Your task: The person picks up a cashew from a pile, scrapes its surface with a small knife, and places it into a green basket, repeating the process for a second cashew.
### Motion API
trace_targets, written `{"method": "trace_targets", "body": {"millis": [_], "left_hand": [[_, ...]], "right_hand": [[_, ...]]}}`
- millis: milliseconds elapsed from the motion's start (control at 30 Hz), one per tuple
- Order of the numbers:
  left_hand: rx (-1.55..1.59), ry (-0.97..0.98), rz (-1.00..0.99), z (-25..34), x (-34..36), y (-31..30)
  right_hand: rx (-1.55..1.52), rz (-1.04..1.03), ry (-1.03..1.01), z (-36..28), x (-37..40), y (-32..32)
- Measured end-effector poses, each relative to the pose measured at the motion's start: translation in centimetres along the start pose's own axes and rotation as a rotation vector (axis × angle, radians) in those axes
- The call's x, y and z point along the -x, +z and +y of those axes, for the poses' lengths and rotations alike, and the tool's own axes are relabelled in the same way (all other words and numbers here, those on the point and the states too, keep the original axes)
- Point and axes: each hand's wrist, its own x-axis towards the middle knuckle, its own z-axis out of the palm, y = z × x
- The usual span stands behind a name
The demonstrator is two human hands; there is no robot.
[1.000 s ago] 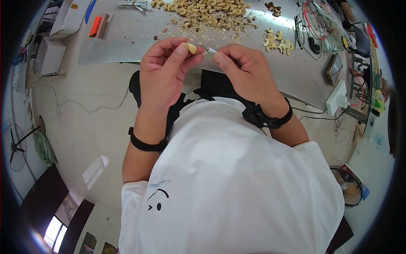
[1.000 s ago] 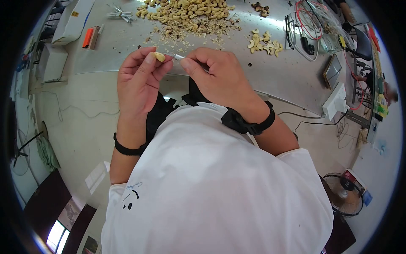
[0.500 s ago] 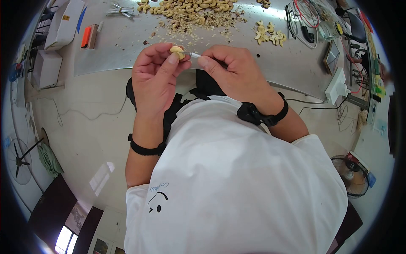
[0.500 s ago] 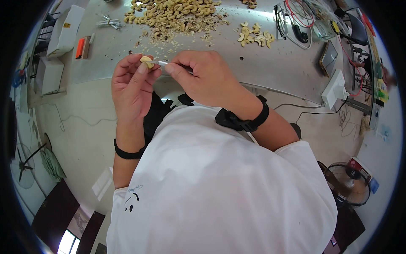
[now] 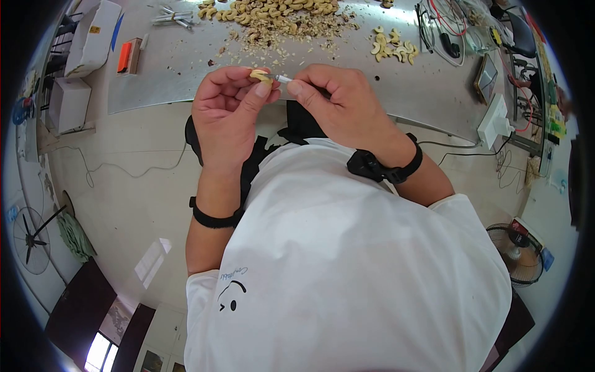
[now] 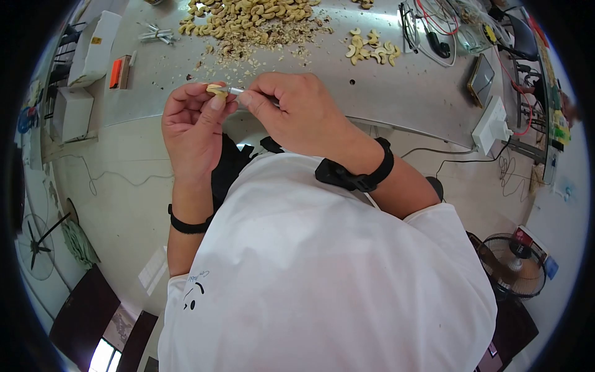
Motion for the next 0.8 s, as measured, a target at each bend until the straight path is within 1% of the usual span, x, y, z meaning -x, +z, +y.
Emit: {"method": "trace_targets", "body": {"millis": [267,367,467,567,667,800], "left_hand": [[-0.088,0.065,0.01,-0.1,-0.1,0.2],[-0.115,0.064,0.015,0.1,-0.1,0.3],[-0.188,0.065,-0.04,0.3,0.1,0.0],[-0.214,0.07,-0.076,0.3,0.1,-0.3],[-0.199,0.076,-0.037,0.2,0.0,0.0],[-0.165,0.086,-0.001,0.2,-0.1,0.3]], "right_hand": [[0.019,-0.02,0.011,0.0,-0.2,0.0],[0.0,0.012,-0.004,0.3,-0.2,0.3],[0.079,0.155,-0.122,1.0,-0.5,0.8],[0.064,0.172,-0.103,1.0,-0.7,0.4],[0.038,0.059,-0.075,0.6,-0.6,-0.2],[0.019,0.012,-0.053,0.5,-0.4,-0.2]]}}
